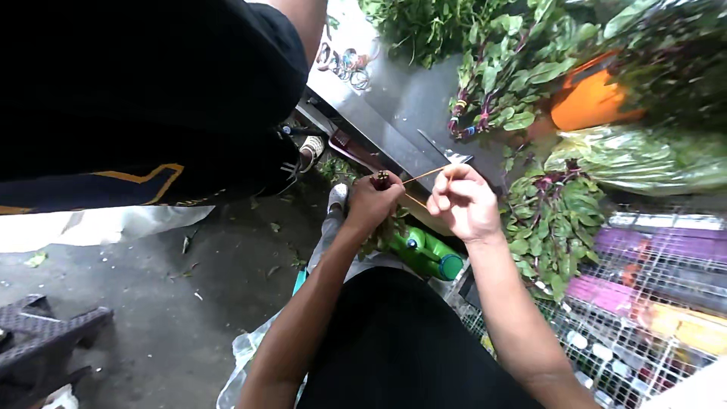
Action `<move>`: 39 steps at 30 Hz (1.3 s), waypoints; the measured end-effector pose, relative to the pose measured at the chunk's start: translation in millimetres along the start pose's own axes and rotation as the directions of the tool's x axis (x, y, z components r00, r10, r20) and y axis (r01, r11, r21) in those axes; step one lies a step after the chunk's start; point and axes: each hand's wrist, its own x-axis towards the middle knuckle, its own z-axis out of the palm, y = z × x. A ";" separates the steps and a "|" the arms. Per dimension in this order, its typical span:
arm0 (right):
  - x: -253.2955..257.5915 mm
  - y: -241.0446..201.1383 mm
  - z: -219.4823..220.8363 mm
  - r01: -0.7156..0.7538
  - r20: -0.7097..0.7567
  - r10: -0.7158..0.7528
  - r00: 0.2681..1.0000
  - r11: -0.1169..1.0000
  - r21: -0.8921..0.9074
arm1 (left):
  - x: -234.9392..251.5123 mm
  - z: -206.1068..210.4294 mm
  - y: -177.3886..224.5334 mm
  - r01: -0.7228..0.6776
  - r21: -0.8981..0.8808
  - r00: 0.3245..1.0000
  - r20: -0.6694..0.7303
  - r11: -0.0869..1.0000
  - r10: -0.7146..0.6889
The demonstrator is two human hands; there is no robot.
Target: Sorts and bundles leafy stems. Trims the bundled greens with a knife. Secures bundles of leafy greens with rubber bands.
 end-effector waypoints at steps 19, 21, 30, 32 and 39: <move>0.1 -9.9 5.4 -0.160 0.107 0.378 0.920 0.609 -0.777 | -5.9 17.6 -1.3 0.179 0.033 0.877 0.447 0.983 -0.175; -1.2 -12.6 4.2 -0.173 0.106 0.422 0.900 0.570 -0.803 | -9.4 14.7 -2.9 0.194 -0.009 0.882 0.439 0.981 -0.171; -55.8 -44.4 7.5 -0.074 0.354 0.775 0.524 0.456 -0.887 | 11.3 -6.6 -3.2 0.363 -0.290 0.932 0.087 0.886 -0.353; -67.2 -48.8 24.3 0.101 0.699 0.505 0.507 0.770 -0.630 | 17.9 -2.3 -14.5 0.399 -0.258 0.917 0.083 0.880 -0.391; -16.4 -9.9 -6.6 -0.009 0.049 0.032 0.998 0.917 -0.399 | 15.0 6.5 -2.3 0.178 -0.261 0.956 0.274 0.949 -0.104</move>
